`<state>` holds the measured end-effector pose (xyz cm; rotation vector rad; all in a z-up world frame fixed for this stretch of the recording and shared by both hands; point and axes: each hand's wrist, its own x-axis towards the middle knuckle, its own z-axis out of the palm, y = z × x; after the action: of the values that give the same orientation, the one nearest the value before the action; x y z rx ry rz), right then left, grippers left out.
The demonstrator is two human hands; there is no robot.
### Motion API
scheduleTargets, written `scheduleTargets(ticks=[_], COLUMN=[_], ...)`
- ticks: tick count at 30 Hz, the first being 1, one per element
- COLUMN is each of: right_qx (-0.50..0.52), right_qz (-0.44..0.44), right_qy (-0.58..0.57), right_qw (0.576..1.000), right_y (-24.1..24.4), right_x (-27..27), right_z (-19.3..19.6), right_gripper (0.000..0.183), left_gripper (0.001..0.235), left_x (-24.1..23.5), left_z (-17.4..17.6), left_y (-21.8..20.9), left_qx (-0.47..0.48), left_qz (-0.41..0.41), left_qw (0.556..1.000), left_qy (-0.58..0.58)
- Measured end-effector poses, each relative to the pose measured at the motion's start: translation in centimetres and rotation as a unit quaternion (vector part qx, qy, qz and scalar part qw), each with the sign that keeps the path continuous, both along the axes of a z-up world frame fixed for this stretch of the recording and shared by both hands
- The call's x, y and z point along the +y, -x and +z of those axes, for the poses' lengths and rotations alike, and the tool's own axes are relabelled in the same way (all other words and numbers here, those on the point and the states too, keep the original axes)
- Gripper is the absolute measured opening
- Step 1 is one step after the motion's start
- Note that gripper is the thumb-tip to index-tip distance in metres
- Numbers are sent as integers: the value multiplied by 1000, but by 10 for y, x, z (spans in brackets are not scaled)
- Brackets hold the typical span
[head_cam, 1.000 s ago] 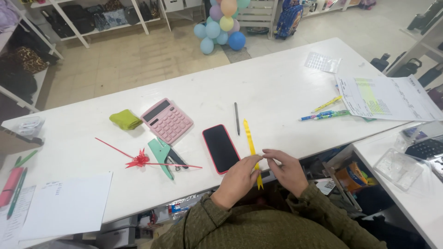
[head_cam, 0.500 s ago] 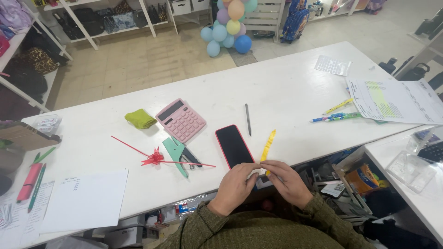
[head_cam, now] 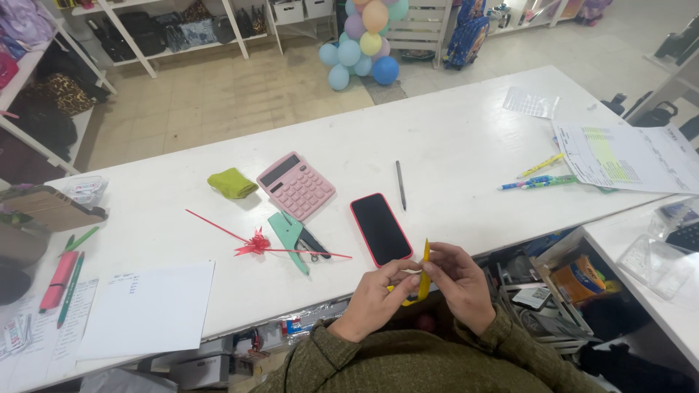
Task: The recorder is making decorative bows from red and yellow ribbons, trimming them with scissors.
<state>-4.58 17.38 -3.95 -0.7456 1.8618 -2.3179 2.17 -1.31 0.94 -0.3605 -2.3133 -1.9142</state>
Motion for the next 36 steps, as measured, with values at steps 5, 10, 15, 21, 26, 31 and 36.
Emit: scheduleTargets(ticks=[5, 10, 15, 21, 26, 31, 36], right_qx=[24, -31, -38, -90, -113, -146, -132], right_qz=[-4, 17, 92, 133, 197, 189, 208], right_qy=[7, 14, -33, -50, -33, 0, 24], right_qw=[1000, 999, 994, 986, 973, 971, 969], right_y=[-1, 16, 34, 41, 41, 25, 13], right_x=[-13, -15, -12, -20, -29, -44, -59], right_z=[1, 0, 1, 6, 9, 20, 21], right_gripper=[44, 47, 14, 12, 11, 8, 9], left_gripper=[44, 34, 26, 23, 22, 28, 33], left_x=[-6, -22, -38, -52, -58, -50, -51], left_z=[-1, -5, -1, 15, 19, 31, 29], left_y=[-4, -8, -15, -26, -29, -35, -37], left_qx=[-17, 13, -10, 26, 56, 263, 237], left_qz=[12, 18, 28, 72, 134, 245, 170], left_qw=[1000, 997, 998, 997, 987, 916, 951], left_qy=[-13, -71, -51, 32, 69, 180, 99])
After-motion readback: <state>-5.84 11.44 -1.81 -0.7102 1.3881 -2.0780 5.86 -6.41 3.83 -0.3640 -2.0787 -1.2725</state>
